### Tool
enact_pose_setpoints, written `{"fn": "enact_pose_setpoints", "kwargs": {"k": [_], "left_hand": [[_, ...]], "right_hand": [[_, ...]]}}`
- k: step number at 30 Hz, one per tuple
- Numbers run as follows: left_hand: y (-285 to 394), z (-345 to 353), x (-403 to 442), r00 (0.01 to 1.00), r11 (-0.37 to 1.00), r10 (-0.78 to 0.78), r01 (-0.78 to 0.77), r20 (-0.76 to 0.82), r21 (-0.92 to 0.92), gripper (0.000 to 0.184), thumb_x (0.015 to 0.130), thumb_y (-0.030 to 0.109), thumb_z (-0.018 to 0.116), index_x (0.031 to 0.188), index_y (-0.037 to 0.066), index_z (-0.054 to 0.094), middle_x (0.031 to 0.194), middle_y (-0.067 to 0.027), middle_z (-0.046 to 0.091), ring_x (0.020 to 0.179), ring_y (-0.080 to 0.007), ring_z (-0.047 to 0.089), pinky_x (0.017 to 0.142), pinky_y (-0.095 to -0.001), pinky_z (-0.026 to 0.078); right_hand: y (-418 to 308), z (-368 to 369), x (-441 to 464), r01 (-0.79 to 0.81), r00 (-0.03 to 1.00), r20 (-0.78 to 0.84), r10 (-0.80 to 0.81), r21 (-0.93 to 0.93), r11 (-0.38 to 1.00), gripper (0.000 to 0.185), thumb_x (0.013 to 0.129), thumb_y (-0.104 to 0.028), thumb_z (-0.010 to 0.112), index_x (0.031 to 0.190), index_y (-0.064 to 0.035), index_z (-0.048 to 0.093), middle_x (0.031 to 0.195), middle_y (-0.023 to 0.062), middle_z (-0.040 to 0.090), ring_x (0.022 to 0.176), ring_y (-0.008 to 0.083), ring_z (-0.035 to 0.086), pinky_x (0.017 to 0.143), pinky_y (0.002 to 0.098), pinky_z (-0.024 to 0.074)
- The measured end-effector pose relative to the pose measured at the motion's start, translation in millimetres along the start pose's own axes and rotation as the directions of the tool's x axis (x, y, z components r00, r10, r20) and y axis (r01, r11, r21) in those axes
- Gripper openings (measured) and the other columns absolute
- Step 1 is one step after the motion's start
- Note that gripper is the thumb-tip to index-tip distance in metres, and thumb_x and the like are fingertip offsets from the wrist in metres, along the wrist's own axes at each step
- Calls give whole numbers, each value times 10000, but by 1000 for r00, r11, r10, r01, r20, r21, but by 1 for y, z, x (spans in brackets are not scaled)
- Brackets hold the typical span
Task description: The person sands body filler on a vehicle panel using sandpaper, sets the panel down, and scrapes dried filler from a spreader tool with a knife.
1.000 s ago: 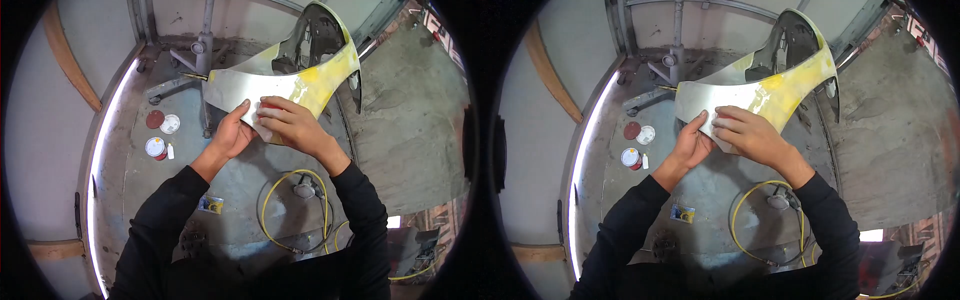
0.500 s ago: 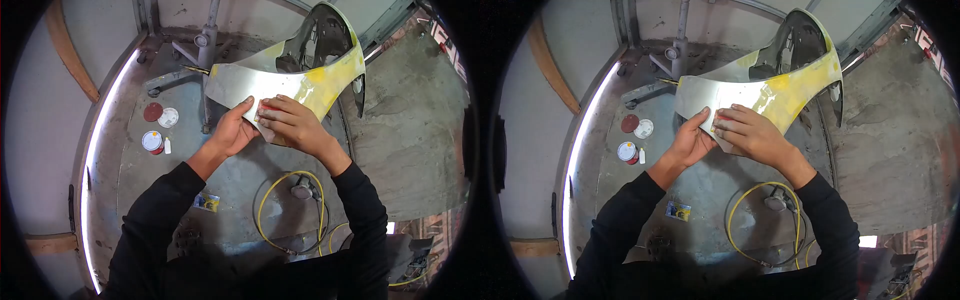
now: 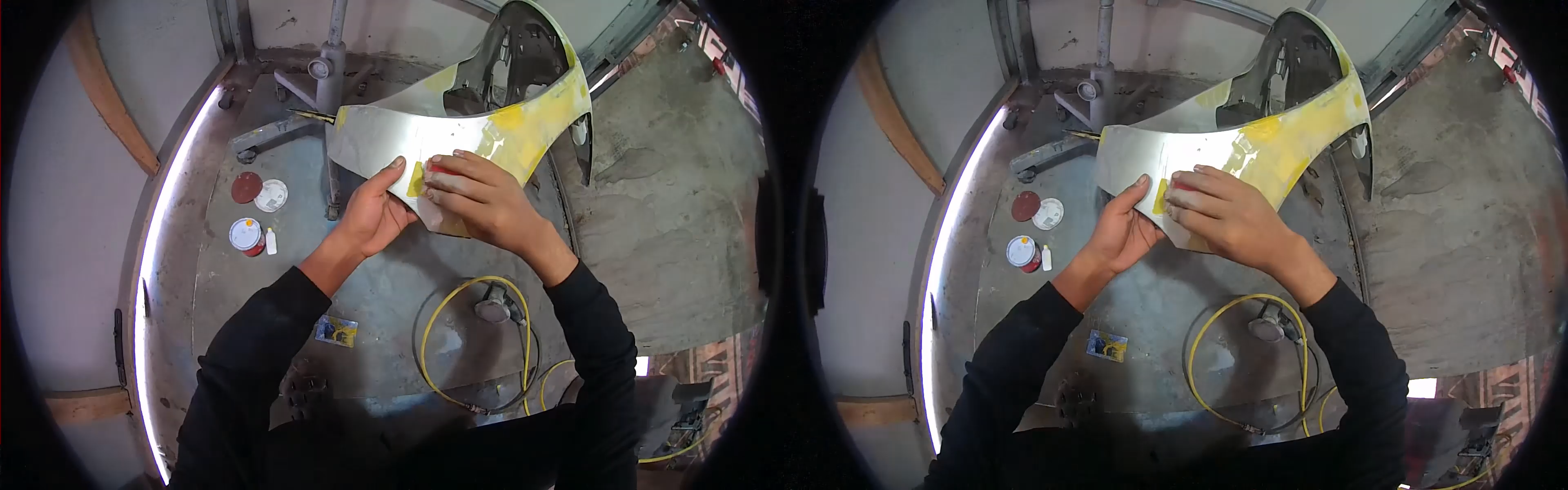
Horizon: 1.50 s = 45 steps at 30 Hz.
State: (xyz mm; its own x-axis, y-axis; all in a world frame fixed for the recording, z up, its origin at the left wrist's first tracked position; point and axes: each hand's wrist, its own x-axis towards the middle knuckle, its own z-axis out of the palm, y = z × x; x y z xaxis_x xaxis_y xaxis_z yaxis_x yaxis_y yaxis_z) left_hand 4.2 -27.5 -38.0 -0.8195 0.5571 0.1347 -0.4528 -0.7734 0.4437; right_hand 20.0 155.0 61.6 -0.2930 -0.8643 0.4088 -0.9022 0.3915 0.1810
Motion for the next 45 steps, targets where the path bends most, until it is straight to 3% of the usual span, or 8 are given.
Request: {"fn": "enact_pose_setpoints", "kwargs": {"k": [17,20,26,41,45], "left_hand": [[3,1,-1,999,1000,-19,19,40,-6,424,1020,314,363,1328,29,425,1265,-103,551,1161,-209,545,989,-410,445],[2,3,-1,1000,1000,-14,14,-9,8,440,1018,317,366,1346,26,406,1286,-105,540,1182,-218,536,1005,-422,438],[-1,1,0,999,1000,-14,13,39,17,471,1019,328,350,1397,47,336,1334,-107,499,1211,-229,521,1018,-442,432],[1,1,-3,1000,1000,-15,15,26,9,470,1019,318,356,1397,40,341,1339,-107,496,1222,-227,513,1040,-440,410],[1,1,-3,1000,1000,-12,12,28,17,471,1019,320,357,1395,37,348,1343,-102,498,1223,-221,512,1042,-437,409]], "right_hand": [[-1,-1,2,19,997,80,-16,-33,999,252,681,-161,713,894,-75,610,1058,36,618,1100,235,575,1005,439,431],[0,-11,0,5,996,84,-4,-10,1000,296,646,-111,707,925,-68,618,1074,45,618,1107,246,571,1006,444,429],[10,-7,5,-12,1000,3,12,5,1000,398,589,-17,669,984,-43,625,1098,68,619,1126,278,562,1006,461,430],[25,6,13,-25,999,47,25,18,1000,380,604,4,649,982,-33,650,1112,76,625,1163,266,551,1013,433,429],[27,1,6,-37,999,32,37,-4,999,346,656,13,644,995,-49,661,1103,62,646,1135,268,579,1000,443,438]]}}
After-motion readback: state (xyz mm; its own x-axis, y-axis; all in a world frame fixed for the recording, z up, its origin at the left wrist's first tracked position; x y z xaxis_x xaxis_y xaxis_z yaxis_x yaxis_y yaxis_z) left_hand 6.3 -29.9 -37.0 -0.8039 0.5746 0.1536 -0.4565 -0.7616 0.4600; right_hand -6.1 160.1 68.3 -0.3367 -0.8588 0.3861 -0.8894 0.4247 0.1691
